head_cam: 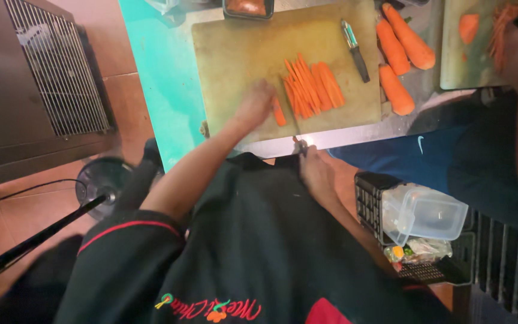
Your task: The person slices peeled carrots into thin strips on a cutting board using a knife. The person holds the carrot with one hand and cuts it with the other, stacking the sliced pieces on the board.
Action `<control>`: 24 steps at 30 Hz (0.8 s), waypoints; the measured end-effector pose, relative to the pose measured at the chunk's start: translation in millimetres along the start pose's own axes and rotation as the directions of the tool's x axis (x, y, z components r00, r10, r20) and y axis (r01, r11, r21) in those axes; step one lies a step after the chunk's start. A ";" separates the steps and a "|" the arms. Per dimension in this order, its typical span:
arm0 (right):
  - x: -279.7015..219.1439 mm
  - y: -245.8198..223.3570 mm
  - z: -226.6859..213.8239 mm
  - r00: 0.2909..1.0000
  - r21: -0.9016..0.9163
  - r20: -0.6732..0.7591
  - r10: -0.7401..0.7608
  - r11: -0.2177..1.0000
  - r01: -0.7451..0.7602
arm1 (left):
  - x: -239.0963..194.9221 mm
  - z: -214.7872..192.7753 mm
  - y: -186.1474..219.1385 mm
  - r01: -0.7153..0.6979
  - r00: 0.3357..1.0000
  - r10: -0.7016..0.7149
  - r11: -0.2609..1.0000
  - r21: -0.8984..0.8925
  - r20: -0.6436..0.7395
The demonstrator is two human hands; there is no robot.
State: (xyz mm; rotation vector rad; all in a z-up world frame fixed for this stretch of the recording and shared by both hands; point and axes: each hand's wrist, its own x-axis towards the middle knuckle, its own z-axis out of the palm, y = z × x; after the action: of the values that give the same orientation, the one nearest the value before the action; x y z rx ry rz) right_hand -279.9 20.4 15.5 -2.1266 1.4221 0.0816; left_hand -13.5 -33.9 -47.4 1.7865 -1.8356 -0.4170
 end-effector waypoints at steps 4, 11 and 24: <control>-2.0 7.6 -5.6 0.998 0.028 -0.048 -0.049 0.998 0.051 | -20.8 -22.2 17.1 0.029 1.000 -0.027 0.987 -0.161 0.014; -2.1 7.3 -0.6 0.989 0.101 0.109 -0.102 0.991 0.091 | -15.8 -36.7 24.7 0.025 1.000 -0.027 0.988 -0.150 -0.010; -10.4 1.1 14.0 0.985 0.036 0.157 -0.076 0.997 0.072 | -13.8 -23.8 17.1 0.058 0.997 -0.067 0.981 -0.185 -0.043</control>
State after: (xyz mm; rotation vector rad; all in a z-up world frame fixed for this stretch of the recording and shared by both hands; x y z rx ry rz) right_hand -281.8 35.6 7.0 -2.0962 1.2442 0.1944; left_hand -14.2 -15.6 -20.7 1.7167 -1.6540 -0.5431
